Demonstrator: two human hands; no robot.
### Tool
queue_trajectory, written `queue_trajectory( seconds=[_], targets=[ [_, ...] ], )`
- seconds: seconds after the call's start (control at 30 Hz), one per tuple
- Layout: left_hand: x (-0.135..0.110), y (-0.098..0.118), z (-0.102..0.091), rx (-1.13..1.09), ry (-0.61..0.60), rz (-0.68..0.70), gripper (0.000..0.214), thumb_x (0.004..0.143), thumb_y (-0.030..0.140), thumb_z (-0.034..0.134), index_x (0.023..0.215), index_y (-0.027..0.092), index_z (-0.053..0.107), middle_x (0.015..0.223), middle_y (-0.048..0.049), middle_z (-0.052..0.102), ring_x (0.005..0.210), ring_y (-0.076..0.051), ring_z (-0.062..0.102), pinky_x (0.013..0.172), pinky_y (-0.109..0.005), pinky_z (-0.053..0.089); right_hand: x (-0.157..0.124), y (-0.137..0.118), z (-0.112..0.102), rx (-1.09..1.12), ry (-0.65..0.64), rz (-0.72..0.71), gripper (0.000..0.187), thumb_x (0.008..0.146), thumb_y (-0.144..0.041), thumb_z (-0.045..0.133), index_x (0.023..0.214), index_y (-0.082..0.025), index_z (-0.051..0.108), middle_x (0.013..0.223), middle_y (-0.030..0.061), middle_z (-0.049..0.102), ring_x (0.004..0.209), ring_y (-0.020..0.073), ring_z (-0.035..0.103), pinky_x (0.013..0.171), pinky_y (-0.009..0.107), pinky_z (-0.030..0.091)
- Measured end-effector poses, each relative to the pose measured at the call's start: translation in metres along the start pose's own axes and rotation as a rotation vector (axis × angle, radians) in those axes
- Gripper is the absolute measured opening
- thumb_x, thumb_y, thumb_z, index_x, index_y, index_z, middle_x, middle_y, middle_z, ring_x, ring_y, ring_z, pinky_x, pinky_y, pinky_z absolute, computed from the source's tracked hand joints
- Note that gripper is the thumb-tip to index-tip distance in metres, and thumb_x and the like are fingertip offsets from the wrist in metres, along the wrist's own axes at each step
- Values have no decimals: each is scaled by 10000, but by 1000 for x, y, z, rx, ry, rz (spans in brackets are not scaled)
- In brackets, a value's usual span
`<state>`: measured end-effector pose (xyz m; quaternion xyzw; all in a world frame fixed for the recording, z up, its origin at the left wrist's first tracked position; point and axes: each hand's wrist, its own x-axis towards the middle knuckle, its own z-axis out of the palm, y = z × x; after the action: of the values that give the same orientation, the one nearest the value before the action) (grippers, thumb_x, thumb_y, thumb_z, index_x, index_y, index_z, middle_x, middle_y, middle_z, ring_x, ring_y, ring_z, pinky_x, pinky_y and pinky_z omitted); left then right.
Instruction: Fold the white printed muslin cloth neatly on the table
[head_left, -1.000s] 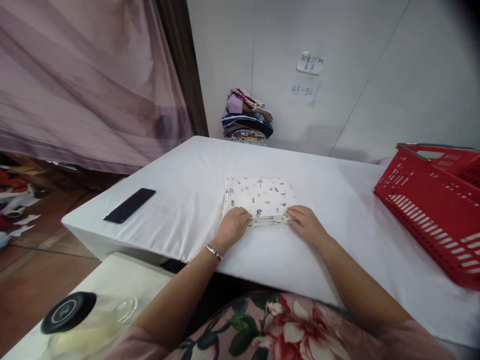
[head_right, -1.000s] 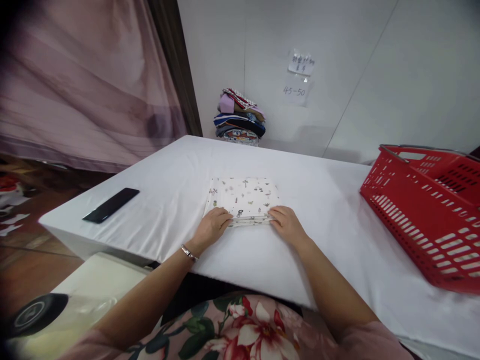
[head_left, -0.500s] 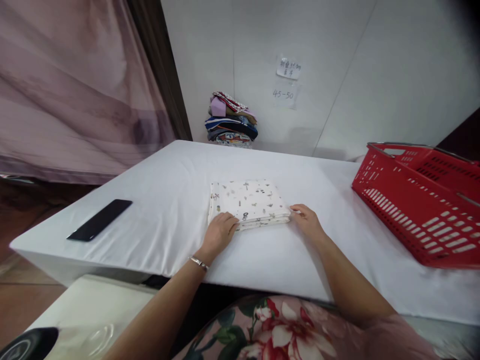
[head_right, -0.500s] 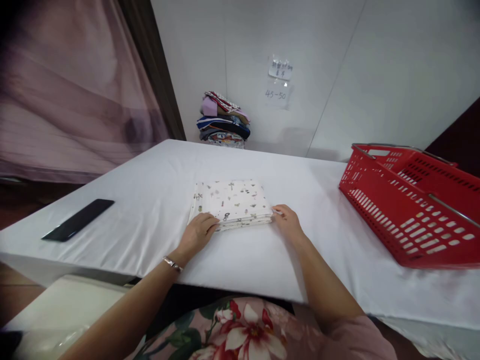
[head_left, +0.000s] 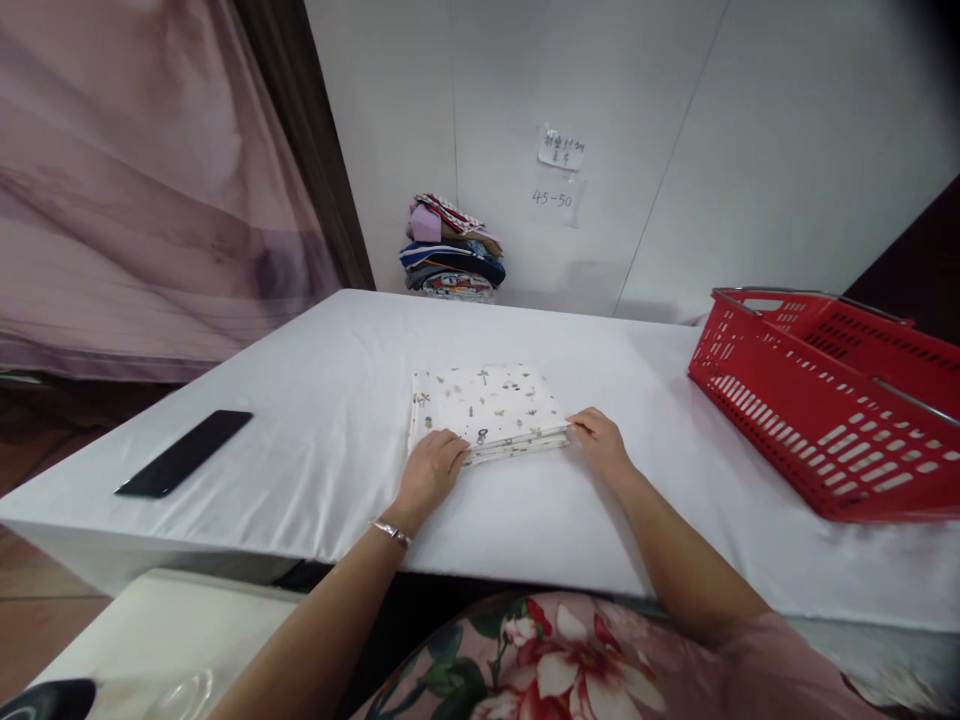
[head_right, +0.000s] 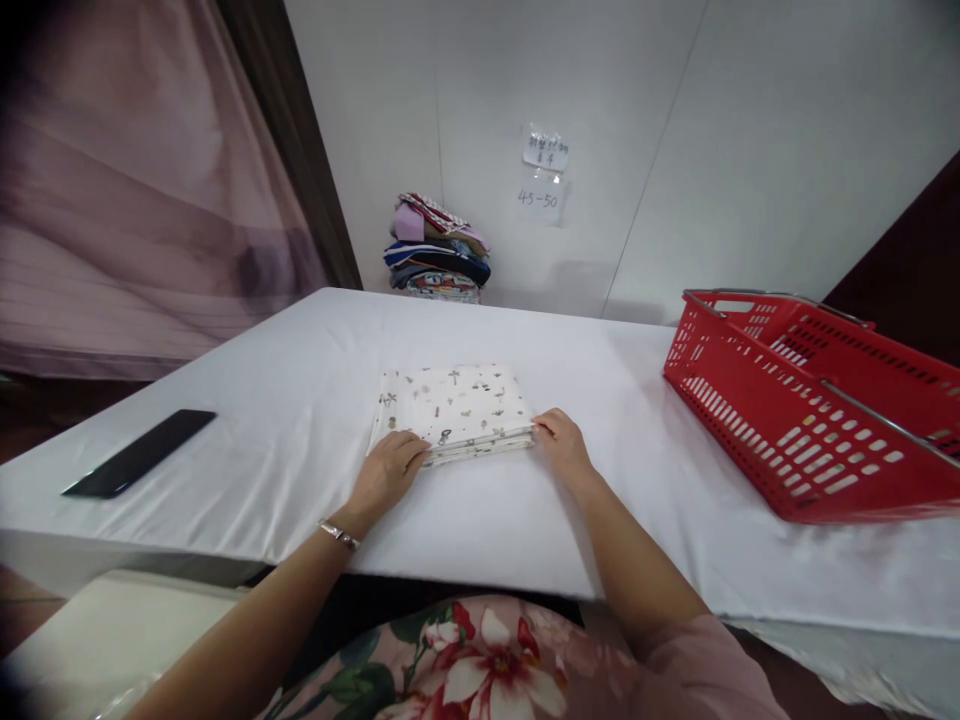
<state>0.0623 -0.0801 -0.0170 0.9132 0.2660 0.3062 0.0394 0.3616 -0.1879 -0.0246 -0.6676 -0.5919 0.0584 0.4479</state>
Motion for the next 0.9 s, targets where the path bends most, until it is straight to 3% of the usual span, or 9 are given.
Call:
queue_trajectory(
  seconds=[0.23, 0.43, 0.67, 0.9],
  targets=[
    [-1, 3, -3, 21, 5, -16, 199, 891, 253, 441, 833, 187, 619, 815, -55, 592, 797, -182, 519, 732, -339, 425, -1, 1, -1, -126, -110, 45, 178, 789, -229, 493, 811, -223, 669, 824, 25, 604, 780, 175, 577, 712, 324, 463],
    [2, 9, -9, -26, -28, -85, 188, 883, 283, 472, 836, 176, 619, 826, -48, 588, 803, -170, 518, 740, -322, 420, 3, -13, 5, -138, -77, -88, 206, 770, -180, 506, 891, -217, 668, 1090, 63, 604, 1043, 220, 535, 885, 389, 446],
    [10, 12, -5, 9, -50, -108, 175, 881, 258, 478, 870, 195, 641, 828, -40, 599, 772, -165, 508, 699, -307, 401, 12, -31, 21, -155, -180, -225, 204, 841, -197, 480, 883, -227, 677, 950, 45, 643, 903, 199, 556, 822, 374, 453],
    [9, 14, -3, 5, -40, -117, 248, 912, 260, 408, 839, 173, 629, 824, -50, 589, 792, -162, 506, 729, -313, 400, 6, -28, 23, -165, -107, -277, 228, 868, -191, 422, 816, -201, 643, 883, 68, 622, 847, 209, 541, 787, 382, 439]
  ],
)
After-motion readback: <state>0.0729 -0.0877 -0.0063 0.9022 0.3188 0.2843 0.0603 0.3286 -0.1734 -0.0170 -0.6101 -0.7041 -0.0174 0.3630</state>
